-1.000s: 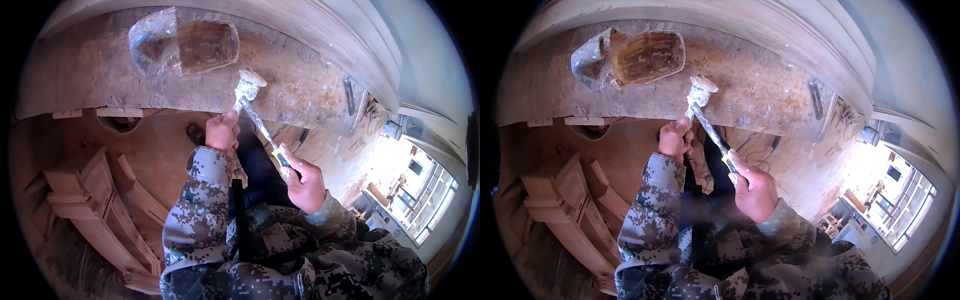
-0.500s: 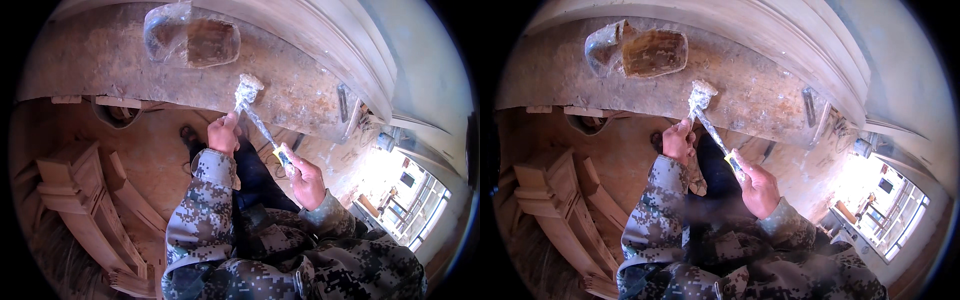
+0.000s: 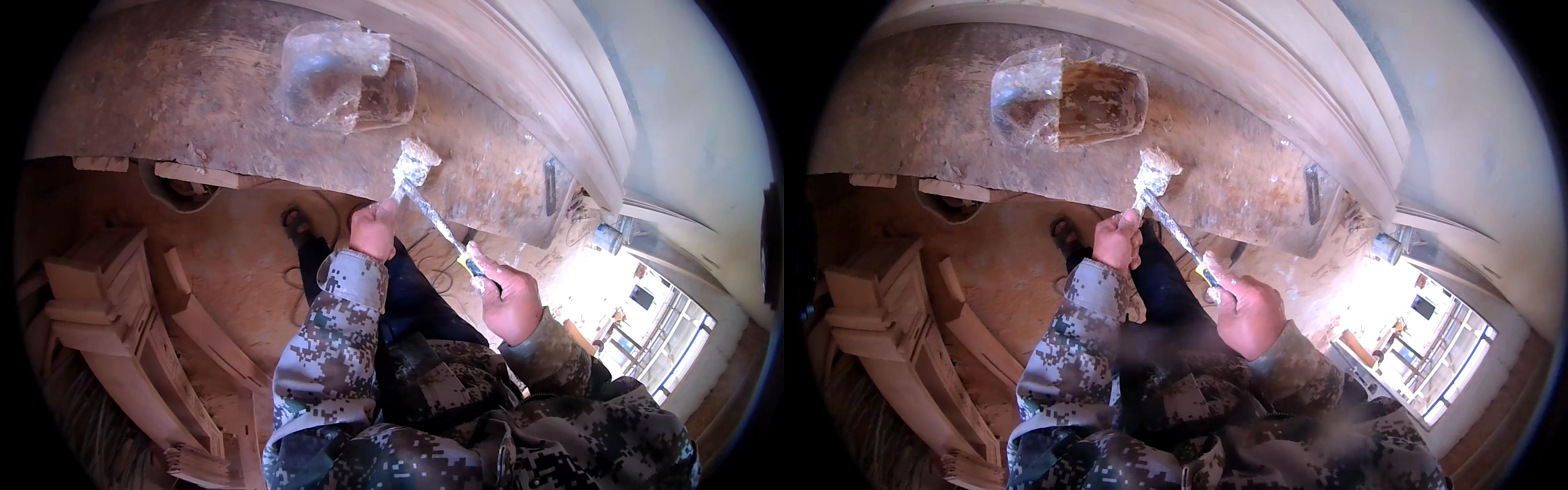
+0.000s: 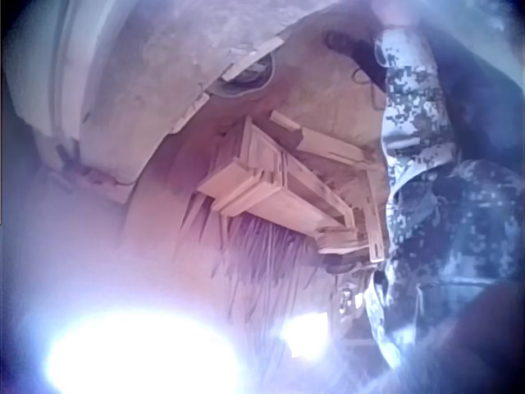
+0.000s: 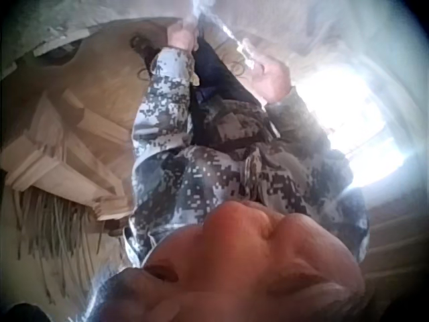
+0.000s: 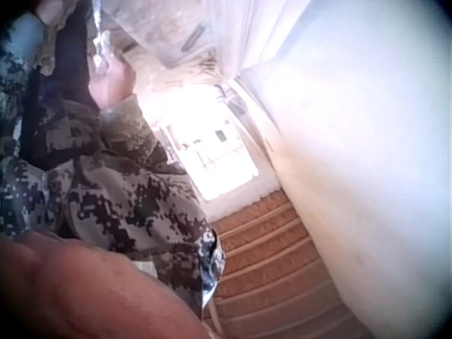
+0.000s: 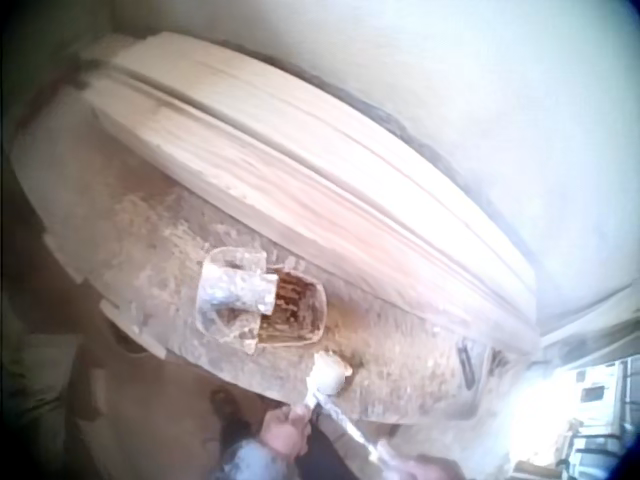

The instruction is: The person applies white adhesive to a wooden molding piece using a small brush. They repeatedly dip the brush into a container and spread the glue along the edges of the wood. The person also uses a putty knife to scrape excess glue from the brush and the work surface.

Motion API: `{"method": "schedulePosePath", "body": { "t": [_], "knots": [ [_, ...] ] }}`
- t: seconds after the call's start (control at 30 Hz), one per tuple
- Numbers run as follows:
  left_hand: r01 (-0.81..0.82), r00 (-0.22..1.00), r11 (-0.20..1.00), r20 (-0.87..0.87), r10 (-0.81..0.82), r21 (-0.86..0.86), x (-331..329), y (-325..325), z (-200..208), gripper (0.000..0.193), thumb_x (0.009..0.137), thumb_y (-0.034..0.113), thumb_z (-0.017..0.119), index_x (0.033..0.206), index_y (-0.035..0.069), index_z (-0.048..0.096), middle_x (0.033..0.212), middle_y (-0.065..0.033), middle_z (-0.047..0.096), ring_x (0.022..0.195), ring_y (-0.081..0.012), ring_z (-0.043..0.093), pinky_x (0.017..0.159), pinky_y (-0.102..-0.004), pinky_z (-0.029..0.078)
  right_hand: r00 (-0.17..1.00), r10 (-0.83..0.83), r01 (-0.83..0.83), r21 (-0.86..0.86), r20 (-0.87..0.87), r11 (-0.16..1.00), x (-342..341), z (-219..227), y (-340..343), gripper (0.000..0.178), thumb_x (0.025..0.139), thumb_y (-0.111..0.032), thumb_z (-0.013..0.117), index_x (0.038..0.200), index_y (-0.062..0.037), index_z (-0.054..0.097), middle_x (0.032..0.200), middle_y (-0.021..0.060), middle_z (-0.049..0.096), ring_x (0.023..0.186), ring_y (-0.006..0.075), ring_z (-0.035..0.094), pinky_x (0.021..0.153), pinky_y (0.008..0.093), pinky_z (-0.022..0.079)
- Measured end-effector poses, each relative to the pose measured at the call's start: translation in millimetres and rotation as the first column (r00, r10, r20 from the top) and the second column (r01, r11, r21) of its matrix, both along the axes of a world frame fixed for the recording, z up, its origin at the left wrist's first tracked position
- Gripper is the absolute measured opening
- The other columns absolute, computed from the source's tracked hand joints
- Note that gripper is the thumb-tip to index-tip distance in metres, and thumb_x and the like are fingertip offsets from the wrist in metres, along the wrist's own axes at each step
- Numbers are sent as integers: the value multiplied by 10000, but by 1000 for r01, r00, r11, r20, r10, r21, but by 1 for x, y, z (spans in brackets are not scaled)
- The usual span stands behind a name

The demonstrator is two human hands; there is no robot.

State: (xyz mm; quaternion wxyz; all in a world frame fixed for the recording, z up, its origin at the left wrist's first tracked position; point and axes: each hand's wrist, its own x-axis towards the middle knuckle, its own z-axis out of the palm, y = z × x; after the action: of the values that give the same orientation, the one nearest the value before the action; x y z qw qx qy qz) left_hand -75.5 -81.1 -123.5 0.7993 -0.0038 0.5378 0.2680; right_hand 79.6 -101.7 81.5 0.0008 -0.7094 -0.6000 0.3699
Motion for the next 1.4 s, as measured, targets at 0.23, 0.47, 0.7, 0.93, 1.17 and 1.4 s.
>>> {"method": "schedulePosePath", "body": {
  "t": [0.23, 0.47, 0.7, 0.93, 1.17, 1.4],
  "knots": [
    [-20, 1000, 1000, 16, 20, 11, -2, -1, 2, 324, 1018, 327, 545, 802, 85, 544, 564, 13, 432, 386, -97, 343, 343, -284, 296, 855, 477, -456, -141, 204, 878, 7, 37, 71, 603, 802, -22, 624, 1370, -223, 599, 682, 189, 604, 586, 383, 614, 527, 479, 480],
    [-41, 999, 999, 19, 41, 21, 0, -2, 0, 332, 1020, 343, 538, 794, 100, 532, 565, 19, 418, 392, -91, 329, 350, -277, 272, 982, 174, -157, -194, 73, 968, 20, 13, 42, 519, 863, -72, 660, 1347, -254, 611, 763, 205, 632, 651, 402, 628, 593, 450, 497],
    [-86, 995, 994, -44, 89, 66, 6, -8, -10, 329, 1023, 343, 525, 789, 112, 506, 561, 27, 396, 383, -92, 291, 343, -287, 249, 976, 125, -109, -93, 176, 990, -19, -4, 0, 567, 867, 9, 618, 1390, -203, 568, 974, 242, 681, 849, 415, 671, 729, 430, 552],
    [-92, 993, 993, -61, 97, 70, 15, 0, -11, 328, 1031, 332, 491, 771, 132, 480, 556, 28, 389, 380, -92, 285, 347, -289, 251, 793, 507, -374, -387, 338, 843, -12, 29, 83, 379, 938, -165, 557, 1310, -163, 631, 845, 219, 670, 714, 410, 645, 662, 473, 526],
    [-65, 997, 996, -28, 67, 66, 6, 1, -26, 318, 1024, 343, 502, 771, 151, 493, 551, 42, 379, 378, -91, 282, 355, -292, 243, 829, 389, -379, -108, 402, 919, -21, -12, 2, 567, 903, -127, 576, 1458, -187, 480, 775, 237, 665, 729, 418, 661, 674, 504, 530],
    [-23, 979, 987, -196, 54, 157, 25, -12, -49, 319, 1010, 359, 537, 799, 120, 541, 565, 20, 437, 373, -98, 335, 339, -291, 288, 801, 459, -420, -185, 384, 889, -19, 5, 34, 476, 921, -173, 566, 1393, -232, 559, 799, 183, 686, 748, 412, 657, 704, 508, 527]
  ]
}}
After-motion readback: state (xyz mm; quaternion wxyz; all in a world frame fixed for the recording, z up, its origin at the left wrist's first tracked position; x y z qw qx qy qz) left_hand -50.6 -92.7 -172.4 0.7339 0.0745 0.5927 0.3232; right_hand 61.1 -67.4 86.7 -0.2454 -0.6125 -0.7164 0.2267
